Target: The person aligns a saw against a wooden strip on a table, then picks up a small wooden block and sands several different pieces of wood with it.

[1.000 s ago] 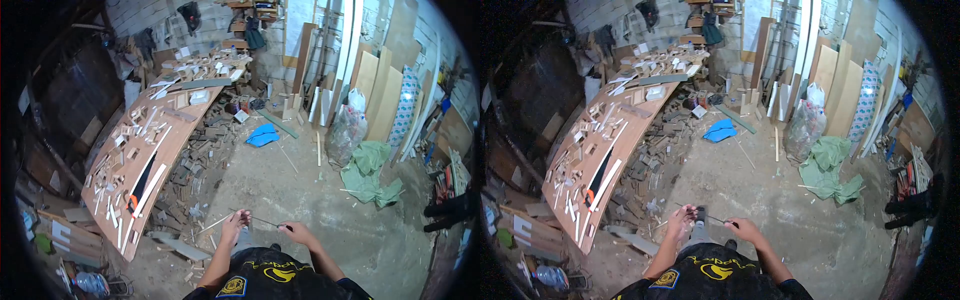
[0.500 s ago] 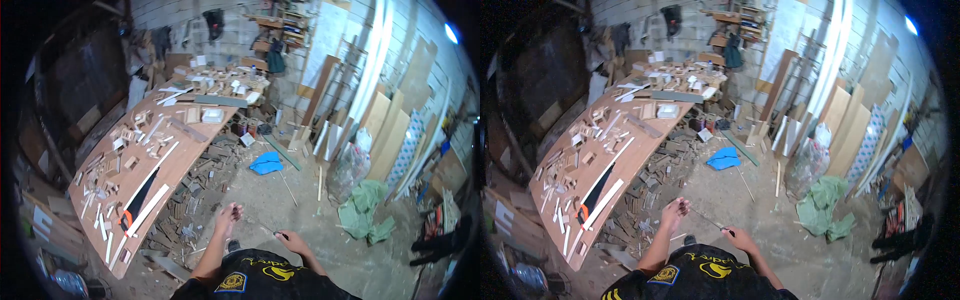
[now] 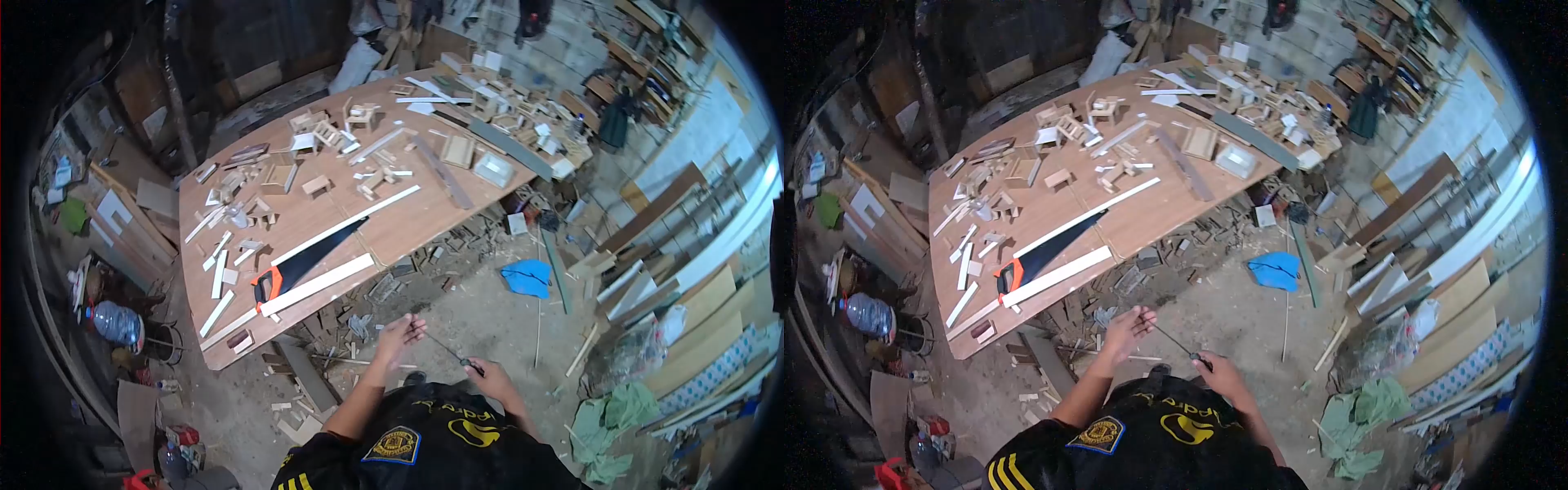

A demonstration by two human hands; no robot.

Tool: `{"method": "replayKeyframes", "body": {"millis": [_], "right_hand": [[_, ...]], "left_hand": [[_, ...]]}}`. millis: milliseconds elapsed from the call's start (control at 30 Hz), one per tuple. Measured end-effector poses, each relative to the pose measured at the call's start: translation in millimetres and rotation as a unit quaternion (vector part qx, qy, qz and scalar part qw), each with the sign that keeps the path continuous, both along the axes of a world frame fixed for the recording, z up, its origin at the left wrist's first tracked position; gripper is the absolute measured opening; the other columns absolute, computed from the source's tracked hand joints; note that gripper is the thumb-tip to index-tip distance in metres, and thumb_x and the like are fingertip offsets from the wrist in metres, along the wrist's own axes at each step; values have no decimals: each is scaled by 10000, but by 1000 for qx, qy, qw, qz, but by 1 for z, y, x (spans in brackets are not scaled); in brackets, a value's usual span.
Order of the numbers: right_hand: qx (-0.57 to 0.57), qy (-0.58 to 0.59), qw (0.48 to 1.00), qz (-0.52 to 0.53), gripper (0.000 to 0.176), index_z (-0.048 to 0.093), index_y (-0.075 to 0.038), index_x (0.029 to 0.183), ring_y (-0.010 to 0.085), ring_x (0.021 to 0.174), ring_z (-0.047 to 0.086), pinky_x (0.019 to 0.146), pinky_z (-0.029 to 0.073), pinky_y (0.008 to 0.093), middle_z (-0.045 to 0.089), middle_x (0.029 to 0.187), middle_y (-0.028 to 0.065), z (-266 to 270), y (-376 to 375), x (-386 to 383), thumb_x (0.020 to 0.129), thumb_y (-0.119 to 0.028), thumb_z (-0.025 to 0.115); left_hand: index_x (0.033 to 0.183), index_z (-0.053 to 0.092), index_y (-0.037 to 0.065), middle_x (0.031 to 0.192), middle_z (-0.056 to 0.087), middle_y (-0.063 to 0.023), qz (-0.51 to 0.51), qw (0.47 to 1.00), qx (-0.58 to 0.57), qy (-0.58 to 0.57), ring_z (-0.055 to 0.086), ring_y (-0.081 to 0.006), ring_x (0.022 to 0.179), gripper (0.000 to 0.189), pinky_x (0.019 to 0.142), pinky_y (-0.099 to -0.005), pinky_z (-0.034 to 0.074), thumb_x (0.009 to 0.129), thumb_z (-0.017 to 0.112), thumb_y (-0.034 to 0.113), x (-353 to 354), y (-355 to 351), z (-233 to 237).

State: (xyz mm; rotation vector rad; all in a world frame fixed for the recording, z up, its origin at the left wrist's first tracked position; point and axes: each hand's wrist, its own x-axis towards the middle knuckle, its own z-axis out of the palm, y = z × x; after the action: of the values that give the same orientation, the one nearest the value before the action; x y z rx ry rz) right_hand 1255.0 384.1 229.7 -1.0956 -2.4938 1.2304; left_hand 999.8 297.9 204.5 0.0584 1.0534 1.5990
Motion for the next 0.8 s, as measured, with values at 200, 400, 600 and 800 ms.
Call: {"method": "replayKeyframes", "body": {"millis": [200, 400, 600, 800], "right_hand": [[-71, -54, 993, 80, 374, 602, -24, 1144, 320, 837, 667, 724, 510, 372, 680, 932, 188, 11, 47, -43, 903, -310, 600], [-172, 4, 984, 46, 327, 570, -41, 1222, 114, 679, 575, 653, 483, 270, 616, 761, 55, -5, 127, -91, 937, -201, 567], [-130, 47, 981, 139, 403, 519, -98, 1303, 322, 973, 641, 833, 487, 372, 642, 1053, 224, -8, 196, -170, 918, -209, 557], [-145, 17, 964, 224, 392, 527, -163, 1302, 361, 868, 648, 779, 499, 379, 658, 902, 207, 6, 256, -228, 914, -213, 560]], "left_hand": [[1318, 454, 40, 1205, 606, -86, 182, 979, -80, 39, 614, -205, 1033, 450, 858, -343, 487, 970, 510, 319, -50, -26, -32], [1329, 430, 10, 1202, 605, -107, 240, 966, -92, 15, 630, -199, 953, 438, 826, -338, 491, 956, 489, 233, -72, -3, -38], [1225, 520, 1, 1079, 654, -108, 228, 966, -105, 64, 643, -199, 858, 334, 738, -331, 520, 988, 464, 230, -86, 64, -8], [1197, 556, 4, 1027, 660, -72, 86, 937, -149, 303, 613, -119, 839, 339, 722, -268, 515, 981, 500, 260, -124, 114, 4]]}}
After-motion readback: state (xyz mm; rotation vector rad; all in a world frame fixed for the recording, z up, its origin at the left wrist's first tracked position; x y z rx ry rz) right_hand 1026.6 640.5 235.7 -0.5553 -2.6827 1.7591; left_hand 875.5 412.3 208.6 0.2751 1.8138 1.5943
